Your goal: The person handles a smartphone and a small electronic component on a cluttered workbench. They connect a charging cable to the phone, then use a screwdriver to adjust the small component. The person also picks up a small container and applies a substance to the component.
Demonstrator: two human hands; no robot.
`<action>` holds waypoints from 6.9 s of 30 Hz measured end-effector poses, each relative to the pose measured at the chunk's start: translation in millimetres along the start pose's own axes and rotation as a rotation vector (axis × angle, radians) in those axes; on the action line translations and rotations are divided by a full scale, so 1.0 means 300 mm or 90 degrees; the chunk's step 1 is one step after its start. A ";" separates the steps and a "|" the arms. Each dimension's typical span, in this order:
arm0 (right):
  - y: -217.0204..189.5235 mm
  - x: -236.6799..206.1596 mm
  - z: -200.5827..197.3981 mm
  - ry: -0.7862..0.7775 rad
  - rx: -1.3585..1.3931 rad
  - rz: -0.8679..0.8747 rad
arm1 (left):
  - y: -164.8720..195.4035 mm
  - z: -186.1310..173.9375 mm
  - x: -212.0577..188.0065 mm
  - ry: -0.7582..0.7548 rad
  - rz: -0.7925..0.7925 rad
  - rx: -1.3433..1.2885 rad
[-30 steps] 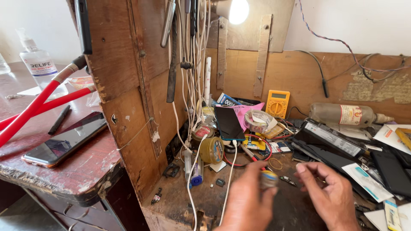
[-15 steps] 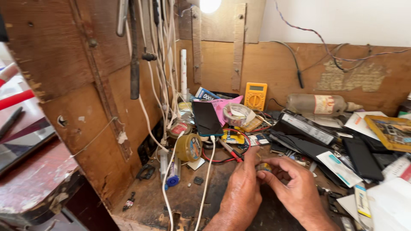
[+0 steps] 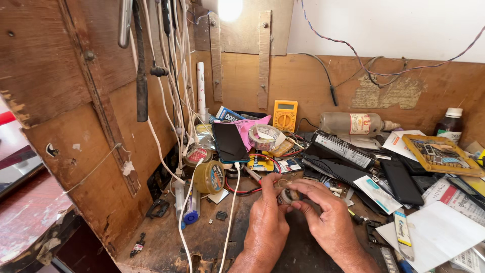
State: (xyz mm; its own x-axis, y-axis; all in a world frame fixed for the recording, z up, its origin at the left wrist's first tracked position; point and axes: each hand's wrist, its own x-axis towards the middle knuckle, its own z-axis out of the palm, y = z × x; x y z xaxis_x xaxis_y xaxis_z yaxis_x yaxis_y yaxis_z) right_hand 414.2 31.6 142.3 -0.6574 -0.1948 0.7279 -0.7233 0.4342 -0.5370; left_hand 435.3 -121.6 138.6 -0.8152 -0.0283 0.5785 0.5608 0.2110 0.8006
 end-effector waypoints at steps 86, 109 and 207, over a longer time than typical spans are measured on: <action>-0.306 -0.218 -0.272 0.339 -0.059 0.302 | 0.028 -0.160 -0.002 0.013 -0.138 -0.008; -0.332 -0.073 -0.009 0.085 -0.257 0.125 | 0.011 -0.143 0.014 -0.012 -0.063 -0.003; 0.210 -0.272 -0.078 0.292 0.697 0.718 | 0.253 -0.431 -0.135 0.366 0.026 0.250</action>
State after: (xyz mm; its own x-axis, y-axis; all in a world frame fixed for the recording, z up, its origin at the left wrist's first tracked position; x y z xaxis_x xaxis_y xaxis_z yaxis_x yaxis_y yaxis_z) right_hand 427.2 95.5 59.1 -0.9560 0.1185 -0.2684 0.1241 -0.6657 -0.7358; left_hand 529.5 -230.6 196.2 -0.5282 -0.5025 0.6844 0.4075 0.5571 0.7236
